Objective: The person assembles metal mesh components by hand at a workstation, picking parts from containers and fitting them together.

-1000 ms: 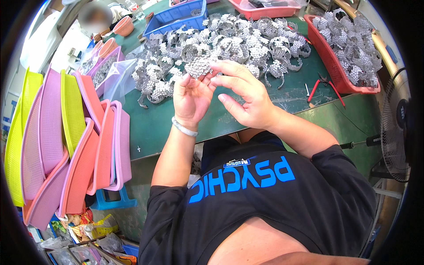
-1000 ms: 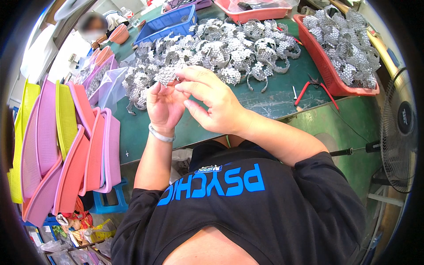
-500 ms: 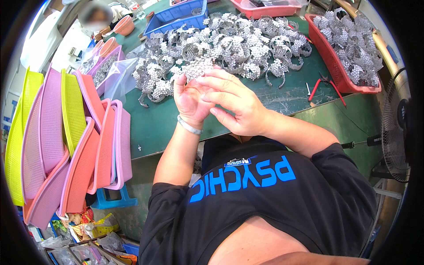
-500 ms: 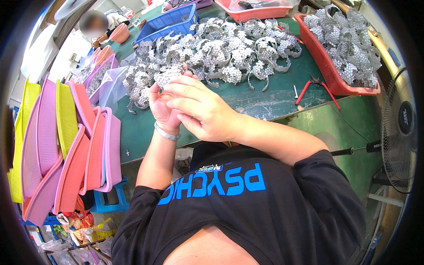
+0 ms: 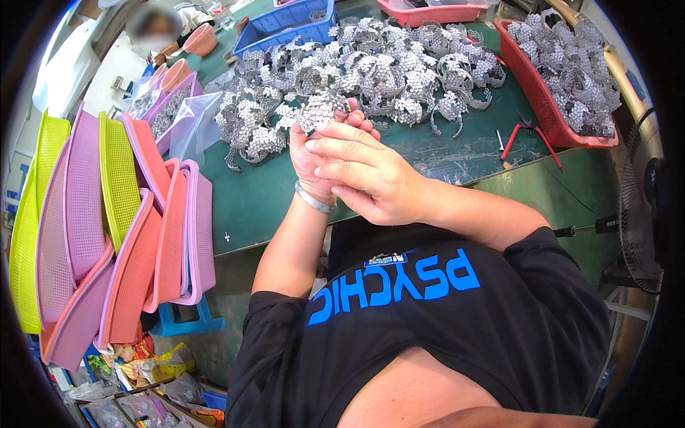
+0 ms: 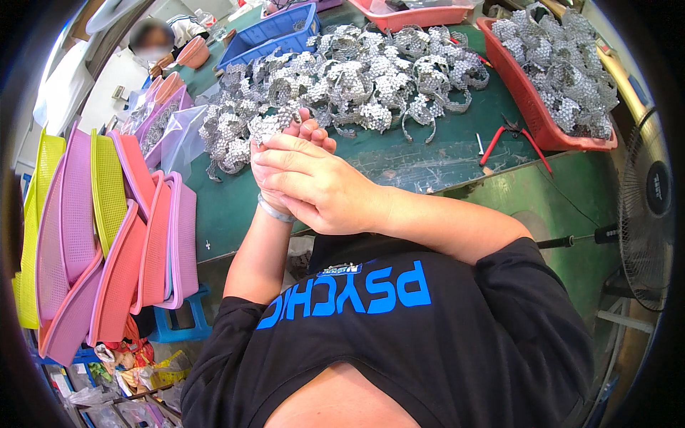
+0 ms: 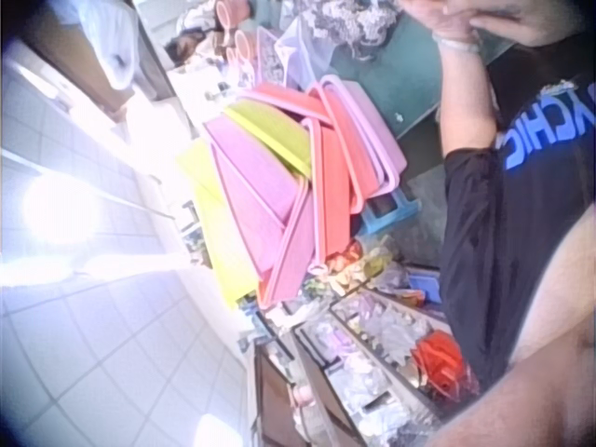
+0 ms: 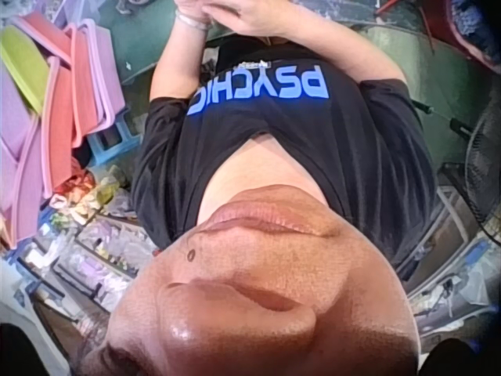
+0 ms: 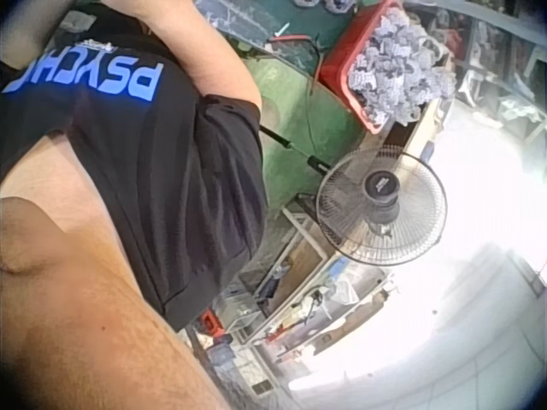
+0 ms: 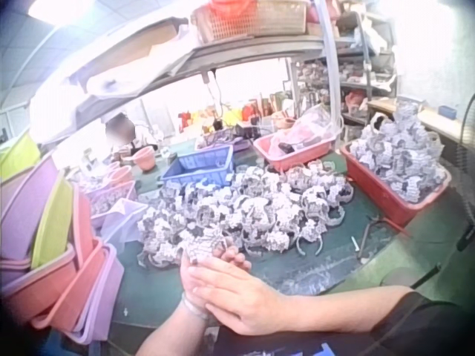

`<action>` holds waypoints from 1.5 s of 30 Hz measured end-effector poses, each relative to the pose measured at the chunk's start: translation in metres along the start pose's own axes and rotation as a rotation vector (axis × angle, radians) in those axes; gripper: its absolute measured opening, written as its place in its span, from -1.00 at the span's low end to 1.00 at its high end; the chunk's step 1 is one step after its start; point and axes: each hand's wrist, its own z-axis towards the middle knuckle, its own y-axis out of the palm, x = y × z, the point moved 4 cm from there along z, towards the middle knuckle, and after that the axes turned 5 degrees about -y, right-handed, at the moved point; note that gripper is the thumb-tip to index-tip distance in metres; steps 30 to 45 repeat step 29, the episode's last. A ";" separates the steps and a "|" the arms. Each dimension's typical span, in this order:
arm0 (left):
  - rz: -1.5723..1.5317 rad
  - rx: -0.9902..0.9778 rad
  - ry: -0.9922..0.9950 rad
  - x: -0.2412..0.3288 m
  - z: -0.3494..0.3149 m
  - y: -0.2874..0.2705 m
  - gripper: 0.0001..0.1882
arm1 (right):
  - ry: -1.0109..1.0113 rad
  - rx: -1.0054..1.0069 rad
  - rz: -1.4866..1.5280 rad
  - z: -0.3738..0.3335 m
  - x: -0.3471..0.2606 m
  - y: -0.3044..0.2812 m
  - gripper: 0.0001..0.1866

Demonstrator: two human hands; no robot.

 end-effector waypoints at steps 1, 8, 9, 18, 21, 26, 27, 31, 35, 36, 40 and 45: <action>-0.005 0.003 0.000 0.000 0.000 -0.001 -0.31 | 0.002 0.001 -0.001 0.000 0.000 0.000 -0.66; 0.022 0.088 0.048 0.000 -0.003 0.003 -0.28 | 0.026 -0.022 -0.011 -0.002 0.002 -0.001 -0.65; 0.074 0.162 0.073 0.000 -0.003 0.006 -0.32 | 0.027 -0.020 -0.008 -0.002 0.002 -0.002 -0.65; 0.067 0.225 0.092 0.007 -0.007 0.004 -0.30 | 0.059 0.005 -0.015 -0.002 0.005 -0.013 -0.69; -0.018 0.133 0.093 0.013 -0.009 0.001 -0.34 | 0.076 0.055 -0.030 0.000 0.007 -0.019 -0.71; 0.251 0.100 0.217 0.023 -0.008 0.011 -0.39 | 0.144 0.131 -0.080 0.000 0.010 -0.029 -0.70; 0.337 0.055 0.241 0.025 -0.008 0.016 -0.41 | 0.165 0.143 -0.081 -0.001 0.011 -0.032 -0.70; 0.583 0.090 0.269 0.033 -0.010 0.023 -0.42 | 0.193 0.154 -0.072 -0.004 0.017 -0.036 -0.69; 0.583 0.090 0.269 0.033 -0.010 0.023 -0.42 | 0.193 0.154 -0.072 -0.004 0.017 -0.036 -0.69; 0.583 0.090 0.269 0.033 -0.010 0.023 -0.42 | 0.193 0.154 -0.072 -0.004 0.017 -0.036 -0.69; 0.583 0.090 0.269 0.033 -0.010 0.023 -0.42 | 0.193 0.154 -0.072 -0.004 0.017 -0.036 -0.69; 0.583 0.090 0.269 0.033 -0.010 0.023 -0.42 | 0.193 0.154 -0.072 -0.004 0.017 -0.036 -0.69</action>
